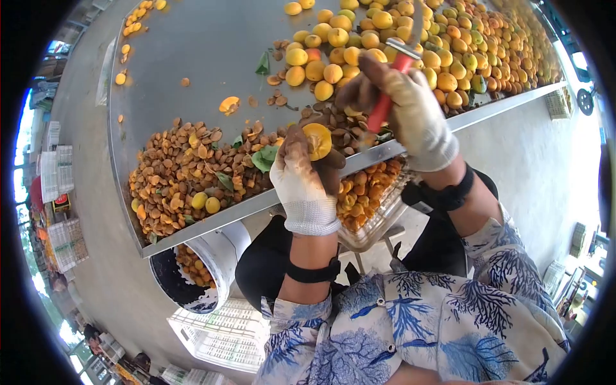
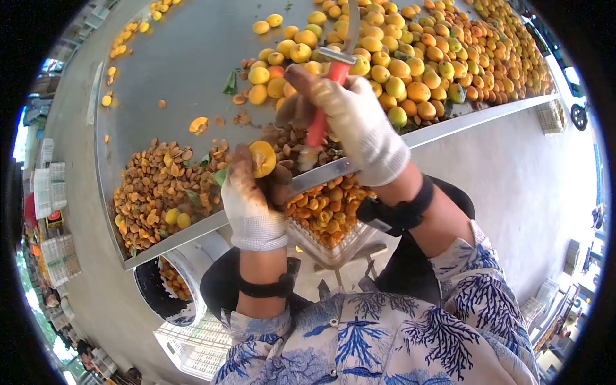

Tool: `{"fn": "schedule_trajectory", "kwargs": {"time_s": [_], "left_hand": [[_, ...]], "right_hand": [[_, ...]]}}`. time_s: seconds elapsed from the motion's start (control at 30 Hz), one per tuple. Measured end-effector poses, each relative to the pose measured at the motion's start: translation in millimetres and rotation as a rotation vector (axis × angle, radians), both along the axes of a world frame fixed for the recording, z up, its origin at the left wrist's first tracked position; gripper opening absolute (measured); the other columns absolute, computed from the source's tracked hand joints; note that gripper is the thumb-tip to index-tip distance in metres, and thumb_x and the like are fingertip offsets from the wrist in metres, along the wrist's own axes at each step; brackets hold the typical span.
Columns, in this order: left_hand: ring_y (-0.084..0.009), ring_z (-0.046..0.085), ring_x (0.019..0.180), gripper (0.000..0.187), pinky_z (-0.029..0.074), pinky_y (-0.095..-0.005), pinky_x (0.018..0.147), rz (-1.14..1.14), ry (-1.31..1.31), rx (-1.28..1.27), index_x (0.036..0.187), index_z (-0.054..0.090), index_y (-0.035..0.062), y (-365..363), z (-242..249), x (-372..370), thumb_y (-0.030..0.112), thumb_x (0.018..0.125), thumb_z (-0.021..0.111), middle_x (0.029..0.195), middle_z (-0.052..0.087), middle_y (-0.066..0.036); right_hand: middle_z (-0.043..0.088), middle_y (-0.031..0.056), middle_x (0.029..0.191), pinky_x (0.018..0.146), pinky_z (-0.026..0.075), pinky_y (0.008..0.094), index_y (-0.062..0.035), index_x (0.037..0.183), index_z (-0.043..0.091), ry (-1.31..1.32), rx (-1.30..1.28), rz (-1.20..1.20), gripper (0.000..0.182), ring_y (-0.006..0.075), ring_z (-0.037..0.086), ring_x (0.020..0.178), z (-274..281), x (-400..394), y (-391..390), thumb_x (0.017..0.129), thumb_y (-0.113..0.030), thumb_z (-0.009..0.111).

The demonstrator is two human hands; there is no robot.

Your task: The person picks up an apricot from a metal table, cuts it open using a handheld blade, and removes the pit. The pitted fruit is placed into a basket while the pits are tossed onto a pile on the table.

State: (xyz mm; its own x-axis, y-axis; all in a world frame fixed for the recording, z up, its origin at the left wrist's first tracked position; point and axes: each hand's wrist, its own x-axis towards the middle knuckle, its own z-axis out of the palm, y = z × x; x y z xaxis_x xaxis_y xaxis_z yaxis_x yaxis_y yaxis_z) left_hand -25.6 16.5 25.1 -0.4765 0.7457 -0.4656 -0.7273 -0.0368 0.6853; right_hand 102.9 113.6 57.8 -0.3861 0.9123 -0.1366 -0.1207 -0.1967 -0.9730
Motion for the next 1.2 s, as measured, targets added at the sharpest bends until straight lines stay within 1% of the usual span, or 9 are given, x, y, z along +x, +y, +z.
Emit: {"fn": "schedule_trajectory", "kwargs": {"time_s": [0.03,0.17,0.23,0.33,0.5,0.67,0.93,1.1,1.2], "left_hand": [[-0.0142,0.058,0.047,0.032,0.039,-0.0214,0.036,-0.056,0.054,0.023,0.104,0.061,0.0044,-5,-6,-6,0.035,0.099,0.054,0.071,0.063,-0.006],[-0.0146,0.058,0.048,0.040,0.041,-0.0221,0.038,-0.174,0.073,-0.114,0.112,0.059,0.0008,-9,-1,-9,0.038,0.099,0.054,0.073,0.066,-0.010],[-0.0155,0.061,0.051,0.038,0.043,-0.0231,0.039,-0.105,0.021,-0.075,0.111,0.060,0.0006,-5,-3,-5,0.036,0.098,0.058,0.077,0.066,-0.010],[-0.0164,0.064,0.056,0.037,0.046,-0.0235,0.041,-0.081,0.014,-0.020,0.113,0.061,0.0011,-11,-5,-8,0.034,0.098,0.061,0.082,0.067,-0.008],[-0.0145,0.062,0.060,0.033,0.046,-0.0236,0.048,-0.087,0.117,-0.017,0.109,0.059,0.0038,-5,4,-3,0.035,0.101,0.051,0.083,0.068,-0.012],[-0.0153,0.063,0.067,0.033,0.048,-0.0240,0.054,-0.017,0.158,0.053,0.115,0.059,0.0024,-8,4,-3,0.032,0.101,0.053,0.090,0.067,-0.010],[-0.0142,0.063,0.080,0.033,0.054,-0.0275,0.064,0.139,0.200,0.138,0.121,0.059,-0.0002,-8,-8,-3,0.026,0.101,0.057,0.099,0.063,-0.006],[-0.0132,0.063,0.080,0.033,0.055,-0.0282,0.067,0.137,0.273,0.198,0.117,0.060,-0.0013,-9,-17,4,0.026,0.100,0.059,0.096,0.063,-0.006],[-0.0163,0.062,0.098,0.051,0.050,-0.0310,0.091,0.107,0.232,0.144,0.120,0.055,-0.0090,-11,-21,5,0.034,0.095,0.068,0.110,0.063,-0.010]], "right_hand": [[0.072,0.0140,0.091,0.074,0.050,0.0268,-0.0018,0.075,0.063,-0.090,0.051,-0.002,0.044,0.0162,0.066,0.082,17,-1,-4,0.098,-0.039,0.059],[0.072,0.0109,0.088,0.063,0.051,0.0259,-0.0003,0.090,0.068,0.123,0.100,-0.055,0.047,0.0138,0.065,0.071,6,-9,-13,0.096,-0.046,0.062],[0.071,0.0129,0.088,0.073,0.052,0.0276,0.0026,0.101,0.072,0.019,0.121,-0.077,0.074,0.0147,0.064,0.078,6,-13,-15,0.098,-0.065,0.043],[0.071,0.0113,0.088,0.068,0.053,0.0268,0.0015,0.108,0.072,-0.149,0.324,-0.069,0.084,0.0145,0.063,0.072,15,-11,-16,0.094,-0.074,0.038],[0.071,0.0039,0.079,0.065,0.051,0.0232,-0.0006,0.094,0.074,-0.078,0.052,-0.133,0.043,0.0089,0.067,0.074,15,-18,-27,0.082,-0.042,0.077],[0.069,0.0011,0.073,0.062,0.052,0.0241,-0.0013,0.094,0.073,-0.150,0.286,-0.086,0.025,0.0068,0.063,0.066,6,-22,-36,0.085,-0.024,0.076],[0.073,0.0056,0.082,0.061,0.055,0.0243,0.0015,0.093,0.073,-0.108,-0.199,-0.072,0.029,0.0103,0.066,0.067,13,-26,-33,0.089,-0.027,0.073],[0.070,0.0053,0.076,0.043,0.043,0.0226,-0.0012,0.094,0.070,0.002,-0.408,-0.008,0.029,0.0099,0.059,0.049,2,-20,-27,0.093,-0.030,0.067],[0.067,0.0045,0.069,0.037,0.038,0.0218,-0.0054,0.089,0.068,0.044,-0.581,-0.111,0.024,0.0103,0.050,0.039,-11,-25,-31,0.093,-0.029,0.066]]}}
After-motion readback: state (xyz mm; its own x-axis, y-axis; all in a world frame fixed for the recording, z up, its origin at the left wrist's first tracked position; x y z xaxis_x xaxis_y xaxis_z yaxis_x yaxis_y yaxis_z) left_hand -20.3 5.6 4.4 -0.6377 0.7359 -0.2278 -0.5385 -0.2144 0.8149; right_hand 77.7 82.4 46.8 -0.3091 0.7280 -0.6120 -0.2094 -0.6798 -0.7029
